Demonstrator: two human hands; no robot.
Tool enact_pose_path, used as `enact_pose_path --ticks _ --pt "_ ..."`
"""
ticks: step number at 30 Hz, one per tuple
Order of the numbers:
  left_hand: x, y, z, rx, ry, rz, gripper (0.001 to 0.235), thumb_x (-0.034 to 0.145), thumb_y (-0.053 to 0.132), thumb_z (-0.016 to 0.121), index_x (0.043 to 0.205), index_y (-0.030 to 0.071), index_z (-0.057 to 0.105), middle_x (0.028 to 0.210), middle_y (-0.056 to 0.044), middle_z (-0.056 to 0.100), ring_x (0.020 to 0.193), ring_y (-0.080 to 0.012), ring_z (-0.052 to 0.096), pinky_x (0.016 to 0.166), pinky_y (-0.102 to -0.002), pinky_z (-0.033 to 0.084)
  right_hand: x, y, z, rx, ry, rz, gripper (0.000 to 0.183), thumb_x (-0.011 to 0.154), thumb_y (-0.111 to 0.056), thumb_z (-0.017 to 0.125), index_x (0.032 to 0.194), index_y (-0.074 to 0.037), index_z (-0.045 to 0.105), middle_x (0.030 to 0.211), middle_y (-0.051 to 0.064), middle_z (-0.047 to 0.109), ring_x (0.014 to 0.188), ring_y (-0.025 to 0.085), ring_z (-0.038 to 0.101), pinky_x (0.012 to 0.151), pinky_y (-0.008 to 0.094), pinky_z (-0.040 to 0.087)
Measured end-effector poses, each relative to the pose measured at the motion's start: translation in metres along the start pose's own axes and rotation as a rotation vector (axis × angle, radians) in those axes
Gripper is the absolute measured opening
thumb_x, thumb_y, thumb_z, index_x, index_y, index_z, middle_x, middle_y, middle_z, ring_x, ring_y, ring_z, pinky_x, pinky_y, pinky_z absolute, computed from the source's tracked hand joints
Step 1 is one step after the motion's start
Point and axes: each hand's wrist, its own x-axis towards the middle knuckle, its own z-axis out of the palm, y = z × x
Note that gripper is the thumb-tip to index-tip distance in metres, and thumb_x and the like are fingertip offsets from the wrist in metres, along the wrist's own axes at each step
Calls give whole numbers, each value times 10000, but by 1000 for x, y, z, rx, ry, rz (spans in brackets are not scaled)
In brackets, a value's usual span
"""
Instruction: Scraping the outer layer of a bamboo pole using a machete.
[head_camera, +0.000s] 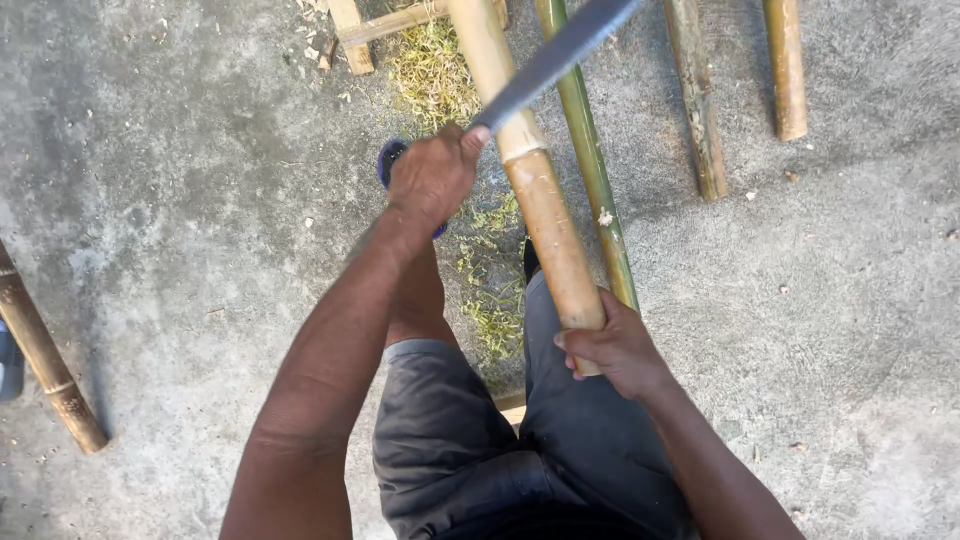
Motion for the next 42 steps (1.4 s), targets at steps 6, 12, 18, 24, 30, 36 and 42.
enact_pose_path --ticks 6,12,18,24,30,36,42 --pt "35 -2 -43 139 75 -58 640 1058 571 279 1156 36 616 861 -201 687 894 -351 715 817 -537 565 -24 -25 34 -344 146 -50 815 730 -88 797 1456 -38 429 753 60 685 524 121 627 474 263 533" --pt "66 -13 -36 171 168 -77 597 1059 530 295 1190 39 609 840 -186 662 853 -312 721 784 -494 588 -12 -20 28 -218 129 12 840 734 -30 748 1498 -73 402 723 75 653 529 128 599 450 288 513" --pt "15 9 -26 113 -15 18 609 1068 524 272 1215 25 589 697 -99 590 581 -260 633 540 -472 595 -3 -13 20 -123 56 -14 707 751 2 742 1398 -17 457 777 70 650 564 125 625 468 287 546" --pt "-3 11 -25 289 -61 191 583 1107 472 267 1153 12 621 597 -34 534 513 -190 580 504 -406 496 1 -7 22 -126 46 -44 716 762 -1 743 1408 -22 434 782 80 663 572 135 644 496 293 574" --pt "-5 10 -19 314 -54 188 603 1098 476 234 1199 8 602 644 -70 583 560 -224 647 513 -429 560 -8 -18 27 -159 92 12 761 745 -10 732 1441 -34 427 762 73 643 539 141 612 443 311 530" --pt "25 -2 -23 200 19 41 610 1060 507 236 1176 60 634 712 -77 620 664 -215 692 640 -428 592 -5 -14 32 -183 99 -35 753 748 -38 745 1435 -4 439 757 73 666 553 121 616 450 288 532" --pt "2 21 -36 251 -72 105 569 1085 502 281 1227 58 606 713 -125 640 704 -290 704 703 -499 581 -4 -17 24 -156 60 -44 766 761 -36 749 1446 7 408 767 82 673 566 125 633 477 283 563"
